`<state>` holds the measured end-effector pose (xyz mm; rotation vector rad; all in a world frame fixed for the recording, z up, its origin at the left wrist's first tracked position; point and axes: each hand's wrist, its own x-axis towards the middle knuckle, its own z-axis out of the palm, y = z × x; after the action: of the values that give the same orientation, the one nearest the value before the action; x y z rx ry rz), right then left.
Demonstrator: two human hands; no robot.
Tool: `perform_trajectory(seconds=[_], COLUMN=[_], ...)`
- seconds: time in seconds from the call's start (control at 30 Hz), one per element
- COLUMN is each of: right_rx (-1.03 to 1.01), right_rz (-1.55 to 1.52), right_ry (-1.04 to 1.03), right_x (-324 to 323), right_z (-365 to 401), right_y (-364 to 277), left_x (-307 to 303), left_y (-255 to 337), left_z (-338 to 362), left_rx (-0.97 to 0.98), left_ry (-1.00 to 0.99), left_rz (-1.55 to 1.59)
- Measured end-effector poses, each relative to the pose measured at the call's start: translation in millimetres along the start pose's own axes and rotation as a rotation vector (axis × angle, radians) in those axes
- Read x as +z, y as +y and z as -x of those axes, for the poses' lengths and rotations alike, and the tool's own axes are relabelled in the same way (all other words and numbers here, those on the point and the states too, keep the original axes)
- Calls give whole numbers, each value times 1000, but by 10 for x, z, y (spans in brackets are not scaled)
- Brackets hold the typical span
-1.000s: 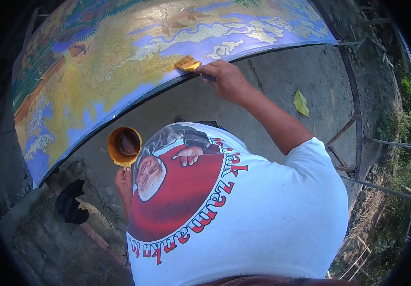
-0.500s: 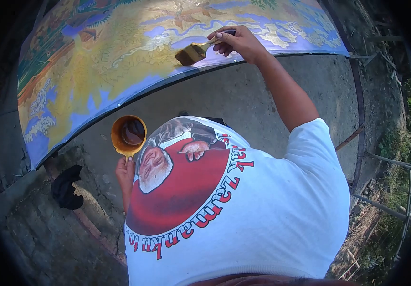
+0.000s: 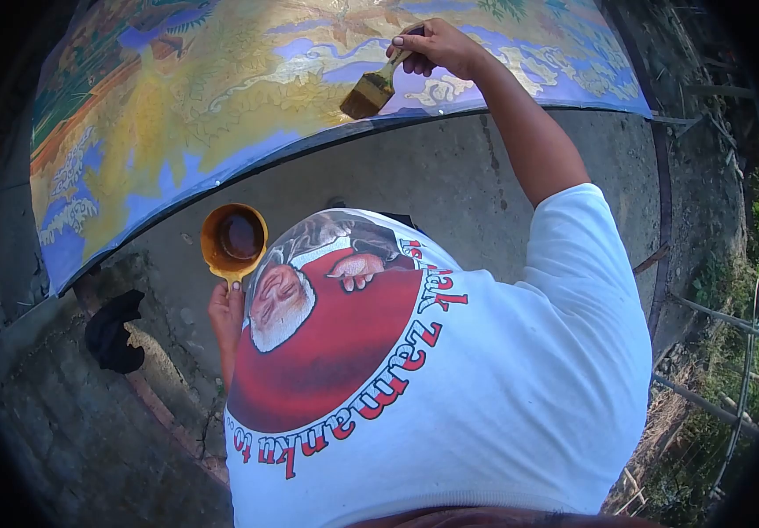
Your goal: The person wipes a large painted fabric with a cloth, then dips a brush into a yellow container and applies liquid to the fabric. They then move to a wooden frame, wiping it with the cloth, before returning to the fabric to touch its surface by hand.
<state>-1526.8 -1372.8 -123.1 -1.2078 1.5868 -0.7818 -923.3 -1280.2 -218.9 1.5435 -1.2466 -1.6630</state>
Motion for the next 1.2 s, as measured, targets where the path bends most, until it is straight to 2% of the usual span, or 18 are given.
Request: perform_trajectory(seconds=[0.17, 0.3, 0.37, 0.5, 0.63, 0.73, 0.83, 0.93, 0.97, 1.03, 1.13, 1.2], right_rx=[-2, 142, 225, 258, 267, 240, 207, 297, 338, 377, 420, 353], right_rz=[-34, -180, -326, -516, -647, -675, -632, -598, -596, -634, -731, -826], right_ry=[47, -38, 39, 62, 80, 108, 28, 55, 138, 149, 157, 68], right_x=[-216, -323, -249, 158, 985, 1505, 1432, 958, 853, 855, 1404, 1795], right_z=[65, 186, 212, 133, -177, -405, -460, -443, -448, -396, -461, -498], right_y=[165, 282, 367, 402, 142, -76, -158, 47, 170, 219, -36, -282], left_x=[-5, -57, -79, -42, -10, 81, 104, 71, 65, 36, -81, -306], left_y=[-88, -193, -159, -174, -100, 33, 119, 100, 81, 36, -239, -483], left_z=[20, 33, 52, 15, -34, -23, 10, 89, 120, 174, 115, -34], left_rx=[15, -3, 3, 35, 0, 53, 53, 49, 47, 47, 81, 131], left_ry=[-9, 16, 7, 12, -16, -48, -42, -6, 8, 30, 6, -76], left_rz=[-36, 9, 15, -34, -28, -94, -157, -90, -81, -79, -77, -250])
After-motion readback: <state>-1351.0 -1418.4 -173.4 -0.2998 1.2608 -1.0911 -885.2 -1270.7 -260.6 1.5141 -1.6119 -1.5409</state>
